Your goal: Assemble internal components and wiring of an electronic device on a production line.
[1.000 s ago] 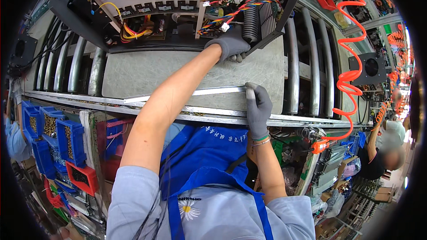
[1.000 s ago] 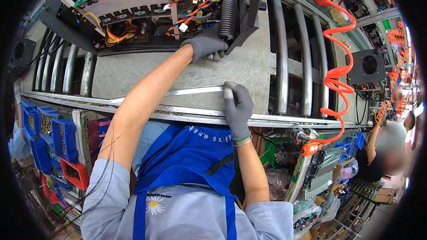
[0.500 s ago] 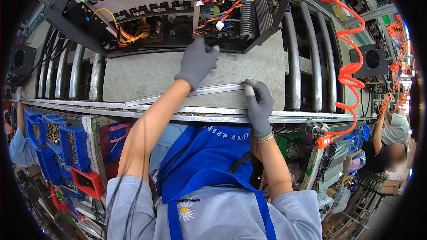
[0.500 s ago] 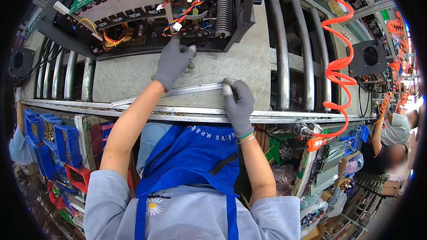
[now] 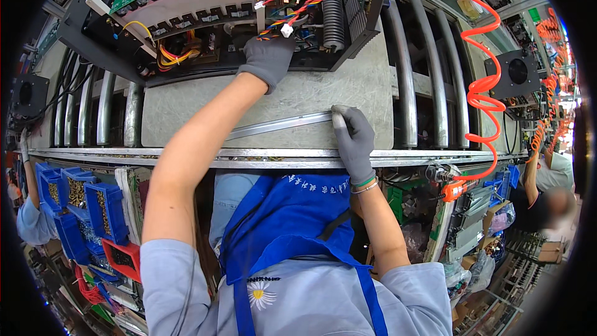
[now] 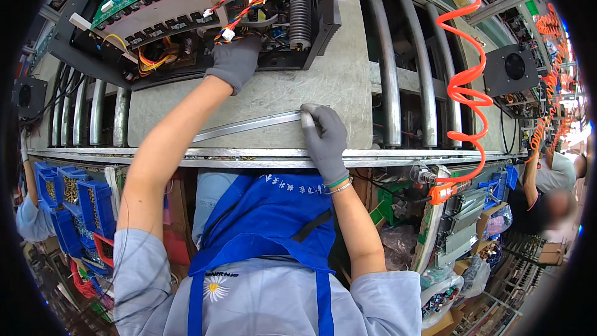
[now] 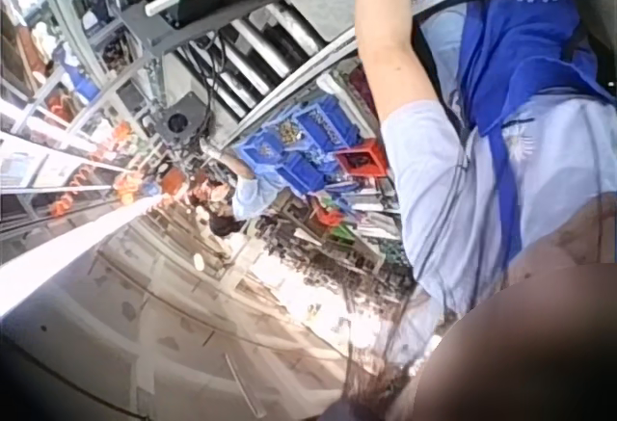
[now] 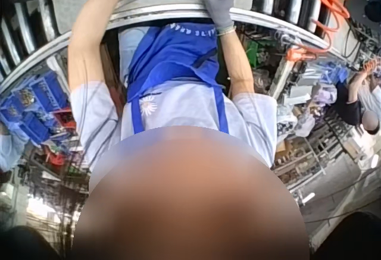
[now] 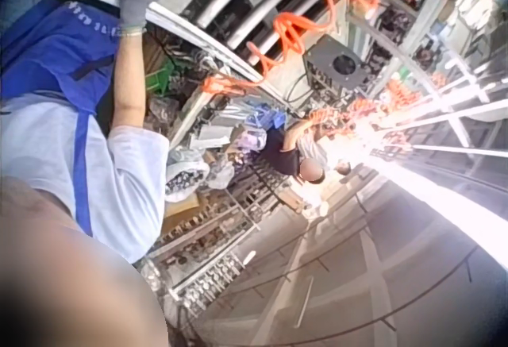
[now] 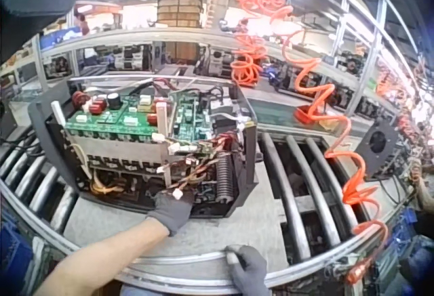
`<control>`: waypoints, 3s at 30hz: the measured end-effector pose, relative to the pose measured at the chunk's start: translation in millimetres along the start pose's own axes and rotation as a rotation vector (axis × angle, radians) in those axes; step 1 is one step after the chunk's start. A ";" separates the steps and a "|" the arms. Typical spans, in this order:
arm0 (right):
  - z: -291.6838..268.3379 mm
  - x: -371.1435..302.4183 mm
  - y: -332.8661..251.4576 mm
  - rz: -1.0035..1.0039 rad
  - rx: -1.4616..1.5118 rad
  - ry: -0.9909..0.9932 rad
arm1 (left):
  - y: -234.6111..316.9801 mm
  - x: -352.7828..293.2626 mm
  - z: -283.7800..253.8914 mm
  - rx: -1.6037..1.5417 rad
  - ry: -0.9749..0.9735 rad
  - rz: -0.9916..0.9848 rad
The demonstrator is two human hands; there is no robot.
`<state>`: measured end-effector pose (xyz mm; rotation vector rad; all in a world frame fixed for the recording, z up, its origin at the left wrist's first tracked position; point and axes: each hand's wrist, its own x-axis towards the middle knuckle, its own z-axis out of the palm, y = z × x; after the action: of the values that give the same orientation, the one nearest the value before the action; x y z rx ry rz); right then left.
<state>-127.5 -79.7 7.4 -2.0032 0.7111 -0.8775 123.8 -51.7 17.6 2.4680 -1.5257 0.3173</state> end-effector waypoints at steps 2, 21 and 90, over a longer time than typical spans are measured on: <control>1.6 0.6 2.1 -0.025 0.013 0.011 | -5.9 2.6 -1.1 0.051 -0.002 0.058; 0.4 -0.1 -1.3 -0.001 0.004 -0.009 | 2.1 -10.9 -8.2 -0.699 -0.089 -0.423; 94.9 97.4 -1.5 0.197 0.531 -0.119 | 10.9 -1.5 44.9 -0.704 0.508 -0.289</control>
<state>5.4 -107.3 -0.1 -1.4720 0.5283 -0.7303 116.4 -68.6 -24.8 1.8213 -0.8559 0.2647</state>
